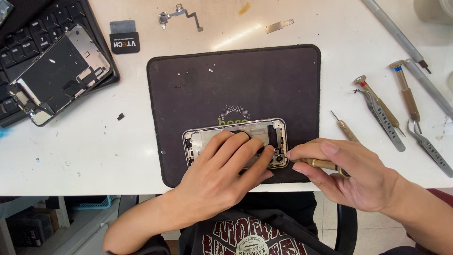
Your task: The person disassembles a smartphone using a screwdriver and tweezers. They remove screws, lift internal components, and place parts on the work surface.
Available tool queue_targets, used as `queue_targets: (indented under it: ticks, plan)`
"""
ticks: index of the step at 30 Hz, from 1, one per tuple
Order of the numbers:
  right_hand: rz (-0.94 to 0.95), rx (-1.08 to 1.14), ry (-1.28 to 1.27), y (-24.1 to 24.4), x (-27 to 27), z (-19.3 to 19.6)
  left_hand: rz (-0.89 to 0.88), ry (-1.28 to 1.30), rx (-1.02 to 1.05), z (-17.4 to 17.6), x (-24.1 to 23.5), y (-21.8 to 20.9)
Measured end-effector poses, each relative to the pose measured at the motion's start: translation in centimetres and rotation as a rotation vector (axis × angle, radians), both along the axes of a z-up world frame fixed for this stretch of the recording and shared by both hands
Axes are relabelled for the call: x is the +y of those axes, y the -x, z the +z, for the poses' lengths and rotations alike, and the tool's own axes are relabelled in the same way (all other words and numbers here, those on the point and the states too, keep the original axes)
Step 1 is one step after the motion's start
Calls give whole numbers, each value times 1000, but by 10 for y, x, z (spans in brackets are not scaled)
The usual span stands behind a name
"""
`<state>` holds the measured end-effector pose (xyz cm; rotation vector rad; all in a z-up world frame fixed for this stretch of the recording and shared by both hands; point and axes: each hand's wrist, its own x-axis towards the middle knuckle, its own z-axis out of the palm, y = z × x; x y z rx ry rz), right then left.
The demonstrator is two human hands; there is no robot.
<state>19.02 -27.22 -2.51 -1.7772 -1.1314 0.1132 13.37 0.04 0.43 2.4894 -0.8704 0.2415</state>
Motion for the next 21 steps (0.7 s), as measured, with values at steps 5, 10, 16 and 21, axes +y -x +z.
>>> queue_targets:
  ticks: [5,10,16,21]
  plan:
    - [-11,5,5,1,2,-5,-14,2,3,0,0,0]
    - [-7,27,4,-2,8,2,-8,18,13,-3,0,0]
    - [30,-383,23,-10,27,32,-4,36,23,-3,-1,1]
    - [7,-432,216,-5,34,62,-13,33,21,-2,2,1]
